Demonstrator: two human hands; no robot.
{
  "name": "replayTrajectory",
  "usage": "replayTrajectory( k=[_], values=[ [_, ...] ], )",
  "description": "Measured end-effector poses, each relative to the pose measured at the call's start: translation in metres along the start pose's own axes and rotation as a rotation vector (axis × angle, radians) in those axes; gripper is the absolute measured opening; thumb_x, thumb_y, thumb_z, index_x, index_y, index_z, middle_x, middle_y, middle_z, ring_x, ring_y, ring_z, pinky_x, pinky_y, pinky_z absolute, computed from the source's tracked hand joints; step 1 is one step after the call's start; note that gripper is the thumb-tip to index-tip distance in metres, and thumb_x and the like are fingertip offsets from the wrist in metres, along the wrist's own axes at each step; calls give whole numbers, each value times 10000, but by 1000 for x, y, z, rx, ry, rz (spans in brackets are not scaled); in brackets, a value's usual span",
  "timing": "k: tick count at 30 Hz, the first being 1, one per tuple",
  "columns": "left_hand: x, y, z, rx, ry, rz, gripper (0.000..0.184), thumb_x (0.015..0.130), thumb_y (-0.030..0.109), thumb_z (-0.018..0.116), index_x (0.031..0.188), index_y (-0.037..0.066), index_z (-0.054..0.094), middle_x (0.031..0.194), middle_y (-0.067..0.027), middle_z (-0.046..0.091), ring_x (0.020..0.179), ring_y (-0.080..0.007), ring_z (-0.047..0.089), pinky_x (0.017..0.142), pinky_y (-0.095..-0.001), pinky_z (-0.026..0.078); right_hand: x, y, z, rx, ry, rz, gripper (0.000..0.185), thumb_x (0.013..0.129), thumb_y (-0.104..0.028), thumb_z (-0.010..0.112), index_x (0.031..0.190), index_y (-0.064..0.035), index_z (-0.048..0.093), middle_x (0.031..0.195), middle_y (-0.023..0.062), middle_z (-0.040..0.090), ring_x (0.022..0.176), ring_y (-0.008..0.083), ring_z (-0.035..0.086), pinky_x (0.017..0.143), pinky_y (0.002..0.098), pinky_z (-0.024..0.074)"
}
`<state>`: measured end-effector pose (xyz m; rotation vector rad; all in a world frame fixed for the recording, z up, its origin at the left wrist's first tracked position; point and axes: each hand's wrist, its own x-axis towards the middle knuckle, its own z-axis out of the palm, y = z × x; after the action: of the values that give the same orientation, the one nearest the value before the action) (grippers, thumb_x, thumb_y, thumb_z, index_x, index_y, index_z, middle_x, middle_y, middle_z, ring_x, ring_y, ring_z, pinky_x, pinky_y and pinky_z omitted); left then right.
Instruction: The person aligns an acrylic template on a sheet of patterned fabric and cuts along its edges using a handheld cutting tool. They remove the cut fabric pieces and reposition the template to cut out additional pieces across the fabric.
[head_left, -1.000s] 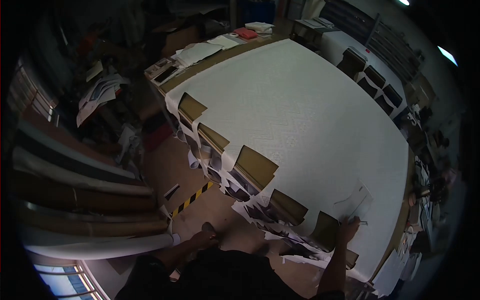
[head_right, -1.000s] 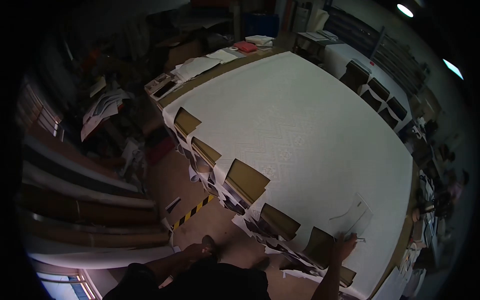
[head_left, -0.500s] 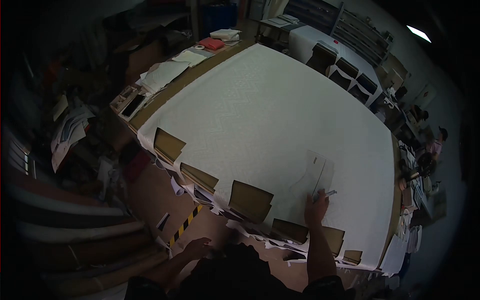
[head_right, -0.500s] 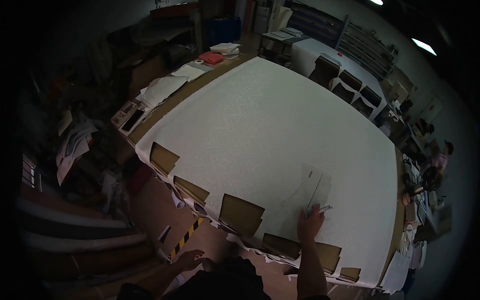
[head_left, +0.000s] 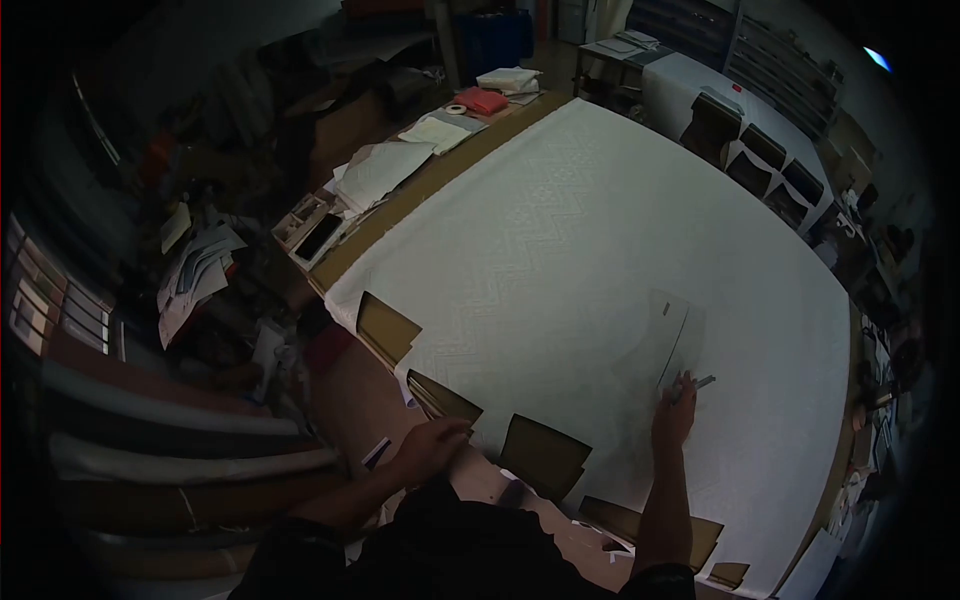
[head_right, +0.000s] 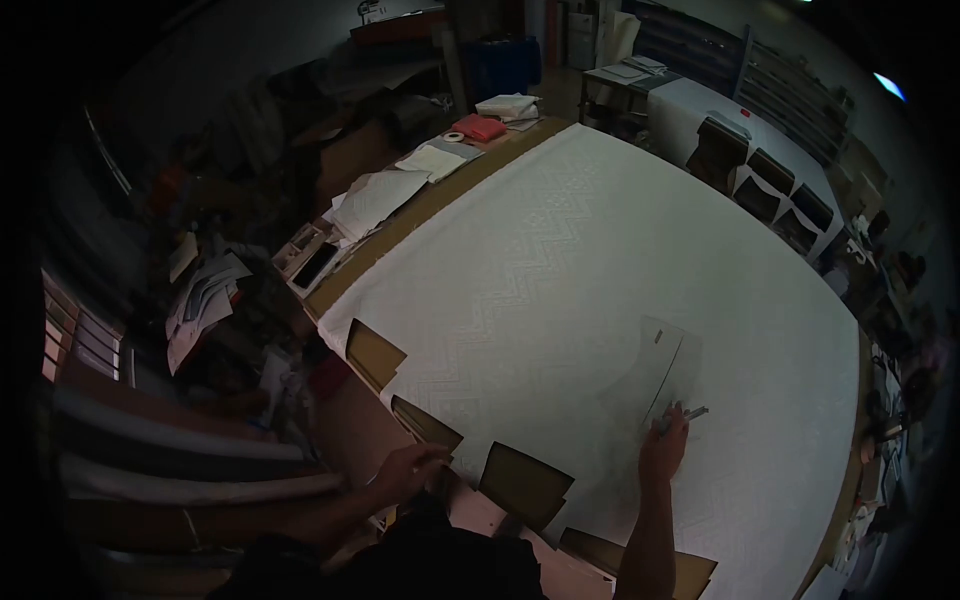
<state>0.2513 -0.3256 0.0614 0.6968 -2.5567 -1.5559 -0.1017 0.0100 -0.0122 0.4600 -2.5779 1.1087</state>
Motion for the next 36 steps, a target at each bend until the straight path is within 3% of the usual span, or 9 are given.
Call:
replayTrajectory(
  k=[4,6,9,13,22,26,28,30,36],
  values=[
    [70,-27,-38,-1,0,106,340,985,164,680,1305,47,677,1170,-160,745,1062,-291,729,920,-400,573,-36,-9,-6,-185,89,21,401,924,-13,671,1300,-26,531,1450,244,582,1322,499,527,1081,550,460],
    [107,-49,-61,316,195,393,341,953,116,685,1286,45,677,1141,-172,729,1064,-358,691,930,-454,544,-76,-33,-9,-238,116,93,408,905,-8,669,1290,-8,533,1396,248,603,1303,504,539,1074,555,461],
    [152,-83,-77,381,244,586,289,934,95,683,1220,49,685,1094,-178,701,1028,-403,644,917,-493,507,-153,-71,-24,-334,158,124,440,889,-30,691,1299,9,536,1294,252,629,1280,509,551,1065,554,463],
    [166,-76,-79,382,63,741,172,952,120,666,1101,39,698,1018,-180,672,985,-385,627,875,-481,505,-218,-118,-54,-505,251,273,386,890,-48,718,1233,-9,545,1245,268,661,1220,489,601,1044,522,494],
    [169,-100,-84,426,81,626,245,979,169,652,1161,6,674,1113,-196,656,1053,-377,613,923,-473,492,-262,-110,-87,-431,403,442,295,905,-22,719,1153,-42,560,1164,222,722,1072,424,698,917,479,568],
    [176,-130,-88,460,249,642,285,1009,219,635,1179,-9,661,1122,-202,655,1052,-387,612,924,-469,492,-255,-87,-116,-443,418,414,304,878,-18,742,1140,-38,587,1118,198,736,1036,419,703,883,481,574],
    [170,-135,-98,523,347,648,310,1018,244,628,1180,-18,658,1123,-205,656,1060,-398,613,930,-470,493,-247,-81,-134,-455,253,220,384,852,-45,770,1192,-30,592,1122,187,738,1038,420,699,877,480,573],
    [163,-121,-115,790,47,218,432,1041,337,582,1209,-56,640,1097,-254,682,1073,-425,638,947,-492,496,-241,-69,-144,-453,74,27,441,867,-99,723,1272,-26,566,1200,219,709,1090,443,674,931,488,566],
    [164,-100,-123,921,8,178,458,1043,356,563,1197,-66,651,1097,-266,688,1071,-435,646,941,-502,496,-217,-39,-160,-491,-205,-257,378,908,-201,648,1256,-68,582,1223,220,690,1144,406,652,1031,491,531]
  ],
)
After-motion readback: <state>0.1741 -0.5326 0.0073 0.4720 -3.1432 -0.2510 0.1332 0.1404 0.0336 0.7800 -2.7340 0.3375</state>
